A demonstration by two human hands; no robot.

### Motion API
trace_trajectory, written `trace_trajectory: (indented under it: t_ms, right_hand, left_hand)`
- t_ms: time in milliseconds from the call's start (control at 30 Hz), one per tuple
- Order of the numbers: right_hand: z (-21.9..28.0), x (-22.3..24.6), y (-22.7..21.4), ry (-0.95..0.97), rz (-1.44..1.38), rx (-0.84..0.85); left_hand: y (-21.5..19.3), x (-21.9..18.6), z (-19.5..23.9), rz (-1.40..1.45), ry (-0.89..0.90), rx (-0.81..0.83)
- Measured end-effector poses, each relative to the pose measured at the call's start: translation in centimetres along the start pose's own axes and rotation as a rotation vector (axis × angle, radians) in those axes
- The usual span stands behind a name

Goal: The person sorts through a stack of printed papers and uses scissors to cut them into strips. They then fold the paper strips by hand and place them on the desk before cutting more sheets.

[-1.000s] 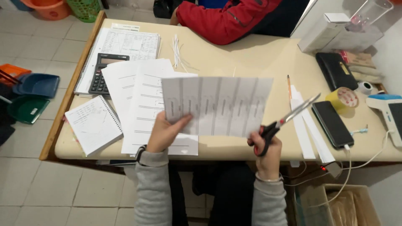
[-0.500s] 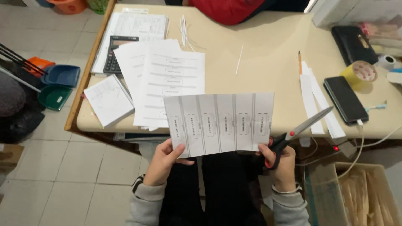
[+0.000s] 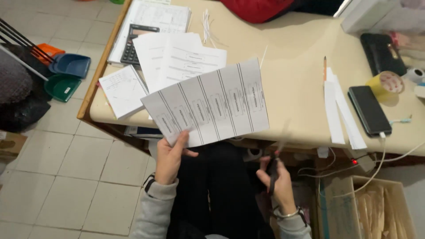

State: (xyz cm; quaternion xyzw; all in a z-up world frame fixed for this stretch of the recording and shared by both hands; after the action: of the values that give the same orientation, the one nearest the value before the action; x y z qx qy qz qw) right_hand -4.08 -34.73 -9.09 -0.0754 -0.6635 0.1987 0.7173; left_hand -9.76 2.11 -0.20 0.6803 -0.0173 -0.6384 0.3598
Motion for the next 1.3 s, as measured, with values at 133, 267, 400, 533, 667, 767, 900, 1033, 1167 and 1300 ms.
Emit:
trace_trajectory:
  t_ms: [133,267,400,533,667,767,900,1033,1167,1300]
  right_hand:
    - [0.8,4.9,1.2,-0.202,0.195,0.139]
    - [1.1,5.4,2.5,-0.129,0.088,0.26]
    - [1.5,7.6,3.9,-0.186,0.023,0.355]
    - [0.9,7.7,4.5,-0.184,-0.039,0.395]
    - [0.6,8.2,5.1,-0.198,-0.019,0.424]
    - [0.7,8.2,5.2,-0.184,-0.031,0.424]
    - [0.8,8.9,5.1,-0.208,-0.044,0.443]
    - [0.7,9.4,5.2,-0.215,-0.035,0.435]
    - [0.8,9.5,5.1,-0.211,-0.011,0.448]
    - [0.7,9.6,5.1,-0.2,-0.018,0.449]
  left_hand:
    - [-0.4,-0.7,0.5,-0.033,0.025,-0.002]
    - [-0.1,-0.5,1.0,-0.032,-0.004,0.028]
    - [0.1,-1.5,1.6,-0.054,-0.013,0.035]
    - [-0.6,-2.1,1.6,-0.056,0.011,0.047]
    - [-0.8,-2.4,1.8,-0.062,-0.004,0.041]
    - [-0.5,-2.3,2.1,-0.05,-0.016,0.051]
    - [-0.7,-2.4,2.2,-0.051,-0.028,0.047]
    - [-1.1,-2.3,2.0,-0.076,-0.03,0.032]
    - [-1.0,-1.8,2.0,-0.059,-0.048,0.039]
    - [-1.1,-1.9,2.0,-0.072,-0.051,0.023]
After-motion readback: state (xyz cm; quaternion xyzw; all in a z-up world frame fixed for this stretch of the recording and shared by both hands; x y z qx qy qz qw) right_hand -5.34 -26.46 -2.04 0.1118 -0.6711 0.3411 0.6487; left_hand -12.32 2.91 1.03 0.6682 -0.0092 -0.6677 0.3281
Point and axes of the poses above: each hand's wrist, its own z-axis away from the middle knuckle, its own y-axis out of the palm, x = y × z, the point moved 10 cm from there along -z, towards the middle knuckle, and after that the axes turned 10 degrees about z, right-handed, at the moved point
